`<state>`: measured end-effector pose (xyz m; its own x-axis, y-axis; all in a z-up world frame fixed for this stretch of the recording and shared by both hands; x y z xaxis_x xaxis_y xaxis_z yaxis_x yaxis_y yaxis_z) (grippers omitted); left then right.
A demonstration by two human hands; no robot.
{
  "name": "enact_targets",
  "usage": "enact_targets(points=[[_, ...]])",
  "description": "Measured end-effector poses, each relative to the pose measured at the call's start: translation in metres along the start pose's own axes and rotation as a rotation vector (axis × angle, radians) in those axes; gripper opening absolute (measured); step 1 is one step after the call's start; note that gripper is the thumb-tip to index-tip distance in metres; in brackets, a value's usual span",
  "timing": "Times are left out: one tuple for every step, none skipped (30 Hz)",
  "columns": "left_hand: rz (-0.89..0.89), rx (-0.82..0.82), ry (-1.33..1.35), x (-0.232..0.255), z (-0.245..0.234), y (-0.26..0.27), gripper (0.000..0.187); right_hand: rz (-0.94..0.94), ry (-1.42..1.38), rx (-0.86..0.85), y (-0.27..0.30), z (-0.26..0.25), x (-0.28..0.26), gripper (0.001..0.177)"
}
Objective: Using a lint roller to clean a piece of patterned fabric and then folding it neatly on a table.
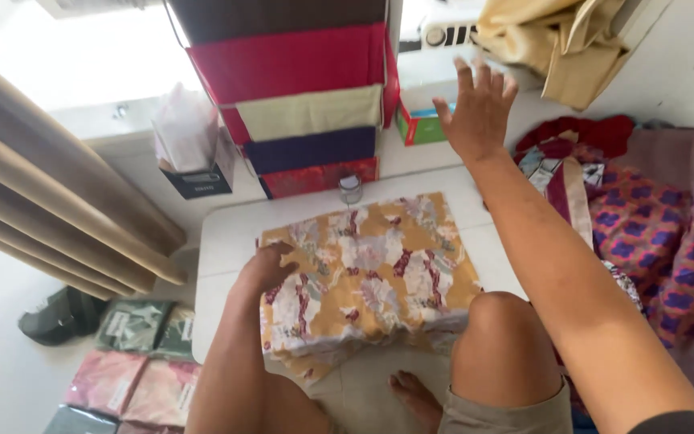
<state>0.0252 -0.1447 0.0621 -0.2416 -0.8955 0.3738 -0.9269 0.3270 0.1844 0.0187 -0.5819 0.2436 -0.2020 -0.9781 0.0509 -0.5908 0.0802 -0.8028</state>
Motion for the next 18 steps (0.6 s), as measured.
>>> enact_targets(points=[[-0.006,-0.022,0.009,-0.024,0.017,-0.03,0.049,-0.006,0.003,-0.023,0.004,-0.014,-0.011,0.064],[0.118,0.067,0.034,-0.049,0.039,-0.051,0.035,-0.168,-0.071,0.174,0.01,-0.031,-0.027,0.046],[0.239,0.158,0.061,-0.074,0.063,-0.07,0.025,-0.33,-0.154,0.368,0.016,-0.047,-0.043,0.028],[0.224,0.145,0.072,-0.069,0.055,-0.063,0.025,-0.338,-0.164,0.35,0.038,-0.015,-0.046,0.028],[0.21,0.176,0.057,-0.063,0.045,-0.058,0.026,-0.426,-0.285,0.29,0.061,0.016,-0.049,0.032],[0.194,0.205,0.034,-0.06,0.03,-0.051,0.027,-0.506,-0.412,0.231,0.085,0.047,-0.055,0.038],[0.176,0.191,0.036,-0.063,0.045,-0.061,0.027,-0.505,-0.429,0.214,0.099,0.047,-0.057,0.038],[0.162,0.2,0.081,-0.071,0.053,-0.07,0.032,-0.471,-0.429,-0.194,0.113,0.053,-0.063,0.038],[0.147,0.209,0.126,-0.078,0.06,-0.079,0.037,-0.435,-0.418,-0.601,0.127,0.056,-0.068,0.04],[0.129,0.218,0.115,-0.081,0.066,-0.084,0.037,-0.444,-0.438,-0.595,0.144,0.085,-0.052,0.04],[0.137,0.204,0.062,-0.084,0.072,-0.089,0.04,-0.458,-0.396,-0.739,0.163,0.116,-0.037,0.047],[0.148,0.193,0.011,-0.085,0.079,-0.096,0.043,-0.472,-0.345,-0.879,0.18,0.147,-0.019,0.061],[0.134,0.204,0.003,-0.083,0.073,-0.098,0.043,-0.485,-0.359,-0.869,0.184,0.175,-0.012,0.061],[0.119,0.207,-0.015,-0.079,0.071,-0.098,0.048,-0.38,-0.228,-0.996,0.193,0.202,0.0,0.075],[0.104,0.21,-0.033,-0.075,0.07,-0.1,0.054,-0.272,-0.092,-1.115,0.202,0.23,0.013,0.09],[0.099,0.204,-0.036,-0.069,0.062,-0.1,0.054,-0.273,-0.097,-1.122,0.196,0.225,0.011,0.09],[0.093,0.193,-0.069,-0.063,0.055,-0.101,0.062,-0.299,-0.104,-1.123,0.191,0.222,0.01,0.09],[0.095,0.169,-0.097,-0.053,0.054,-0.1,0.071,-0.315,-0.104,-1.137,0.193,0.213,0.015,0.09]])
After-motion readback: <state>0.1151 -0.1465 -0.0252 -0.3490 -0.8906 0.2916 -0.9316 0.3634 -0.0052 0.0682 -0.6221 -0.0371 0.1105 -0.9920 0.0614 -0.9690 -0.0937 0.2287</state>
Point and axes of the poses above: each hand's wrist, its own y-axis away from the middle knuckle, its own z-axis out of the palm, x = y × z, the point moved 1 cm from there along -y, towards the middle knuckle, and after that the axes turned 4 degrees about x, right-handed, at the moved point
